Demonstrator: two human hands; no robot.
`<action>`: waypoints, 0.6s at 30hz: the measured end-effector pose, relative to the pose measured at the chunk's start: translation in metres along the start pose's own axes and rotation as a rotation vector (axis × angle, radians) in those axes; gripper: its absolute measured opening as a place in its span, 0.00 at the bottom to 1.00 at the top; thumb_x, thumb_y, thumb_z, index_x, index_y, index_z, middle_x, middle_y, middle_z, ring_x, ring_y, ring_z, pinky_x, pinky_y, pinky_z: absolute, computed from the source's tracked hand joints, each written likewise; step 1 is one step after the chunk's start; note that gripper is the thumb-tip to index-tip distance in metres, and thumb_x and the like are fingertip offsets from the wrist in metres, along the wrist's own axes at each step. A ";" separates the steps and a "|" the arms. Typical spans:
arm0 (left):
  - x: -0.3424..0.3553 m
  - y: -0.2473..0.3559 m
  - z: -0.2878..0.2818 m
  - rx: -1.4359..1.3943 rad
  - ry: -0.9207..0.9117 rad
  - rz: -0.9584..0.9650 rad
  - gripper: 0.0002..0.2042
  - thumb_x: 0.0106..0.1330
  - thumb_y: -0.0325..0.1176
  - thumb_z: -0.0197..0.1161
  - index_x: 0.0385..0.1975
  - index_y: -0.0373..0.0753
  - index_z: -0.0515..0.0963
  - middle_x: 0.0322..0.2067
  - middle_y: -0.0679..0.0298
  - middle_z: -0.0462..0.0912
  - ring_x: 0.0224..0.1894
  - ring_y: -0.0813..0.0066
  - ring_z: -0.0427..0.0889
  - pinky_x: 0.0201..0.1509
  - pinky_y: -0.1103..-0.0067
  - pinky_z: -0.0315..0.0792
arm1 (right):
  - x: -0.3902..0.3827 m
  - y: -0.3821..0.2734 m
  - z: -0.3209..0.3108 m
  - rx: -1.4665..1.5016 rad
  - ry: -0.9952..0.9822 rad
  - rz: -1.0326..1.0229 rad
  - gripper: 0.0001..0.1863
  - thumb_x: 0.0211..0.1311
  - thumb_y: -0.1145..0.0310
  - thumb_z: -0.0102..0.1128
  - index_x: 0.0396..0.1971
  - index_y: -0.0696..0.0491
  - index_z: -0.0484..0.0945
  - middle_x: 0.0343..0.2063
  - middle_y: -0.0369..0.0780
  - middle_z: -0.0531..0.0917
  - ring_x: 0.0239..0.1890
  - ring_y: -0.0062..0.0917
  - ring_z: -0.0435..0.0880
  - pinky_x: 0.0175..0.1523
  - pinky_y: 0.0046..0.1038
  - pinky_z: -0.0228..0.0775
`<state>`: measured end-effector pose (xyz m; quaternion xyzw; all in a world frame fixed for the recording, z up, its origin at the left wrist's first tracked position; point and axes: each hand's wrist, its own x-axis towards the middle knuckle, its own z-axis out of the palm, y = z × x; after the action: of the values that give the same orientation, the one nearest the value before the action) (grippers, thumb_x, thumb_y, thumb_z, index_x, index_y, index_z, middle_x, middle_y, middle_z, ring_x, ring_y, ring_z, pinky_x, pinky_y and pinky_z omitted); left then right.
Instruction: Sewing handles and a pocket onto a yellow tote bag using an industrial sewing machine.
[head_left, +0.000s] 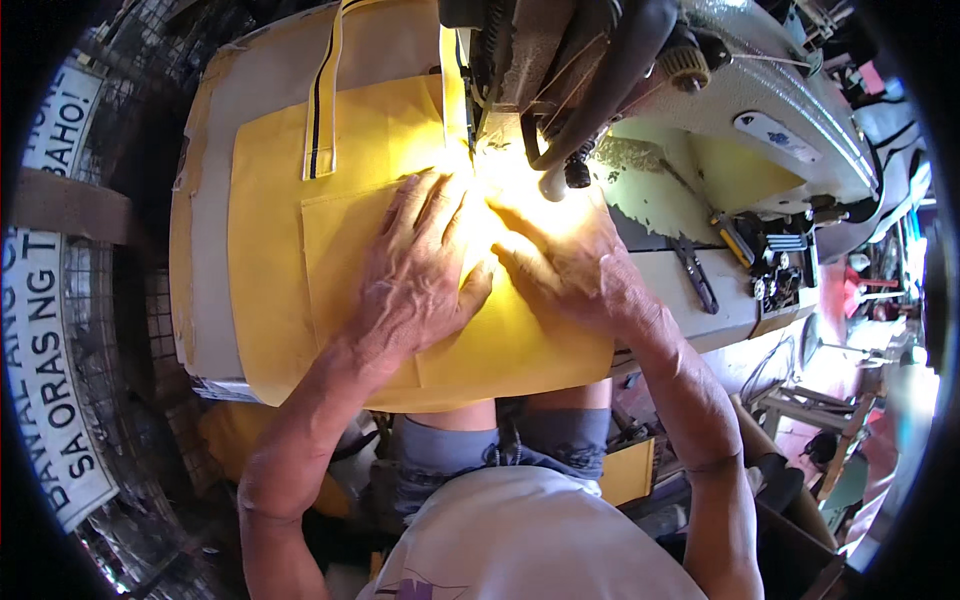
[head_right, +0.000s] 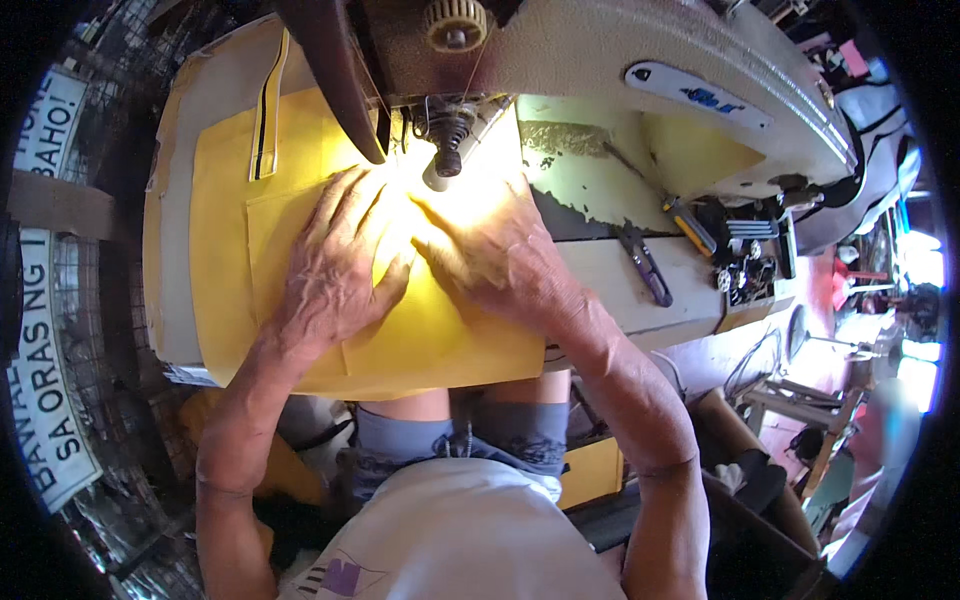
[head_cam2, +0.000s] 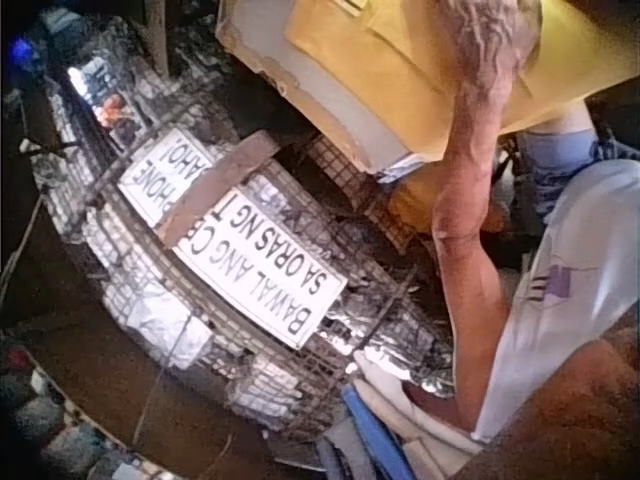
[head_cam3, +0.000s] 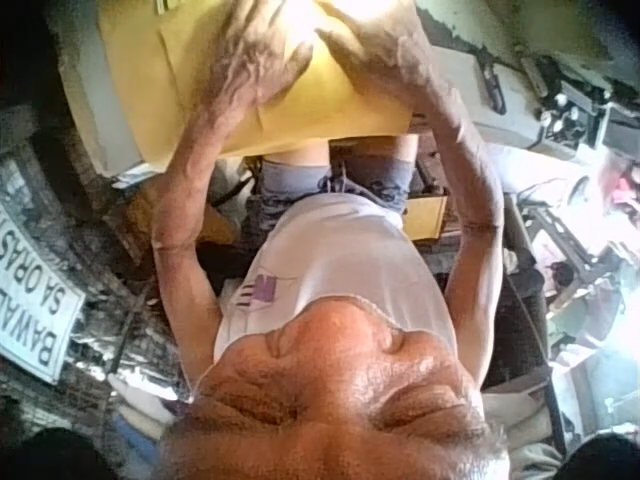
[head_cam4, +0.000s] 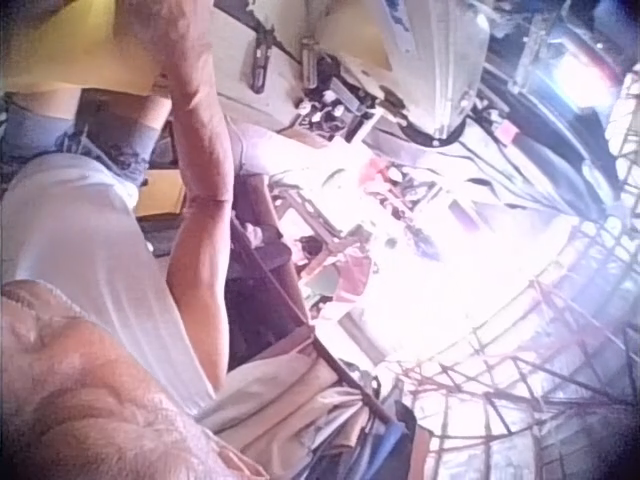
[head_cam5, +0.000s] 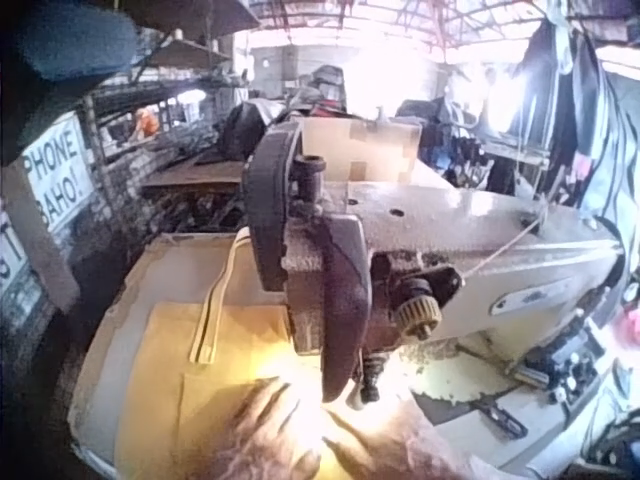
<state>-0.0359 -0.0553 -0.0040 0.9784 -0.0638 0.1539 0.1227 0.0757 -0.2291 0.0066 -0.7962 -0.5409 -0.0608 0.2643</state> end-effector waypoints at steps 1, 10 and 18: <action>0.000 0.001 0.000 -0.001 0.018 -0.012 0.26 0.60 0.39 0.64 0.55 0.28 0.75 0.58 0.45 0.74 0.65 0.46 0.69 0.74 0.60 0.61 | 0.001 0.006 -0.002 -0.003 -0.110 0.037 0.17 0.65 0.61 0.58 0.49 0.54 0.80 0.42 0.47 0.81 0.45 0.42 0.79 0.56 0.47 0.63; 0.000 0.000 0.000 0.023 -0.002 -0.027 0.28 0.60 0.41 0.64 0.56 0.26 0.75 0.62 0.44 0.70 0.68 0.46 0.64 0.77 0.59 0.56 | 0.025 0.025 0.011 -0.200 0.169 -0.337 0.06 0.58 0.70 0.58 0.32 0.55 0.80 0.27 0.40 0.79 0.31 0.37 0.79 0.40 0.44 0.67; 0.002 -0.002 -0.002 -0.005 -0.012 -0.048 0.28 0.62 0.41 0.63 0.57 0.27 0.74 0.62 0.45 0.71 0.68 0.49 0.66 0.77 0.60 0.55 | 0.033 0.024 0.012 -0.053 0.282 -0.244 0.06 0.59 0.69 0.60 0.26 0.55 0.80 0.21 0.38 0.78 0.28 0.37 0.79 0.37 0.41 0.67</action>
<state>-0.0337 -0.0531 -0.0023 0.9802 -0.0416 0.1450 0.1283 0.1088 -0.2026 0.0007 -0.7149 -0.5894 -0.2174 0.3071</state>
